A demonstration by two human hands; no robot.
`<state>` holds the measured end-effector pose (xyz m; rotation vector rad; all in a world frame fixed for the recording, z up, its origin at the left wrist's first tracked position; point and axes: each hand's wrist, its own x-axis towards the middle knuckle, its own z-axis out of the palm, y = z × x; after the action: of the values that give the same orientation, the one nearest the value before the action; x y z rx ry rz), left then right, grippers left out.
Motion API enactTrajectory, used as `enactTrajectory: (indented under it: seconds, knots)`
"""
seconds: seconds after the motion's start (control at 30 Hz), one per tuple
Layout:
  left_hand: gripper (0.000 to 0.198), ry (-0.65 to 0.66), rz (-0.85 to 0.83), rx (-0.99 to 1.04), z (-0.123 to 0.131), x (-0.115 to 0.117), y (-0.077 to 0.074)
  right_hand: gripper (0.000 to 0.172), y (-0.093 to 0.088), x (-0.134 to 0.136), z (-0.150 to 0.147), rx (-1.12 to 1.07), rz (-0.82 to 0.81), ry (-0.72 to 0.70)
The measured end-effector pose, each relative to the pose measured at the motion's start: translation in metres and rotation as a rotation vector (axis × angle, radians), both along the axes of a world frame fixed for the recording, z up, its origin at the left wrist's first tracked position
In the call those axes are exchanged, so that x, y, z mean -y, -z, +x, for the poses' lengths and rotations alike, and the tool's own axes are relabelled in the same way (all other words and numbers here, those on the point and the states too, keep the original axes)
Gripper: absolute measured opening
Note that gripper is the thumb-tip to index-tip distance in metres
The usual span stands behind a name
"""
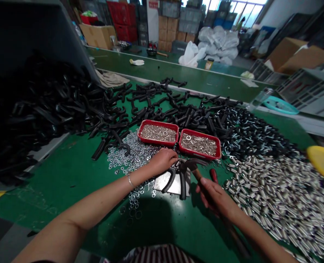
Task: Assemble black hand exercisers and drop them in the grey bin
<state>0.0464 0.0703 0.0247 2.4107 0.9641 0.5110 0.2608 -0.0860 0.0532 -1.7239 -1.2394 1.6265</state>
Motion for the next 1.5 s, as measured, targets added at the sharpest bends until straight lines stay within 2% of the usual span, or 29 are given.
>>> enactTrajectory:
  seconds: [0.1, 0.23, 0.47, 0.6, 0.73, 0.83, 0.97, 1.07, 1.13, 1.2, 1.27, 1.4, 1.5]
  knots:
    - [0.017, 0.006, 0.041, -0.084, 0.011, -0.003, 0.001, 0.055, 0.006, 0.004, 0.001, -0.12, 0.083, 0.165]
    - [0.017, 0.03, 0.068, -0.167, 0.017, -0.007, -0.001, 0.05, 0.019, 0.01, -0.002, -0.25, 0.106, 0.297]
    - [0.017, 0.086, 0.184, -0.26, 0.019, -0.011, -0.003, 0.048, 0.038, 0.015, -0.003, -0.358, 0.096, 0.364]
    - [0.017, 0.171, 0.388, -0.33, 0.025, -0.003, -0.007, 0.046, 0.038, 0.016, 0.003, -0.262, 0.089, 0.293]
    - [0.017, 0.292, 0.592, -0.41, 0.033, 0.005, -0.006, 0.046, 0.029, 0.012, 0.012, -0.112, 0.135, 0.192]
    - [0.021, 0.201, 0.514, -0.423, 0.031, 0.009, -0.003, 0.041, 0.011, 0.004, 0.02, 0.085, 0.213, 0.102]
    - [0.031, 0.018, 0.366, -0.258, 0.011, 0.022, -0.003, 0.036, -0.026, -0.006, 0.02, 0.308, 0.416, 0.015]
    - [0.029, 0.061, 0.356, -0.163, -0.007, 0.039, -0.002, 0.036, -0.04, -0.016, 0.012, 0.448, 0.544, -0.016]
    - [0.028, 0.128, 0.378, -0.16, -0.016, 0.049, 0.001, 0.034, -0.035, -0.025, 0.006, 0.581, 0.535, -0.085]
    - [0.029, 0.165, 0.4, -0.169, -0.02, 0.054, 0.006, 0.031, -0.025, -0.035, 0.003, 0.685, 0.45, -0.202]
    - [0.029, 0.165, 0.398, -0.171, -0.022, 0.056, 0.01, 0.032, -0.016, -0.043, 0.004, 0.677, 0.395, -0.283]
    - [0.029, 0.147, 0.366, -0.158, -0.02, 0.057, 0.012, 0.036, -0.013, -0.052, 0.008, 0.602, 0.495, -0.187]
    - [0.026, 0.11, 0.307, -0.126, -0.023, 0.057, 0.008, 0.033, -0.017, -0.051, 0.01, 0.649, 0.438, -0.228]
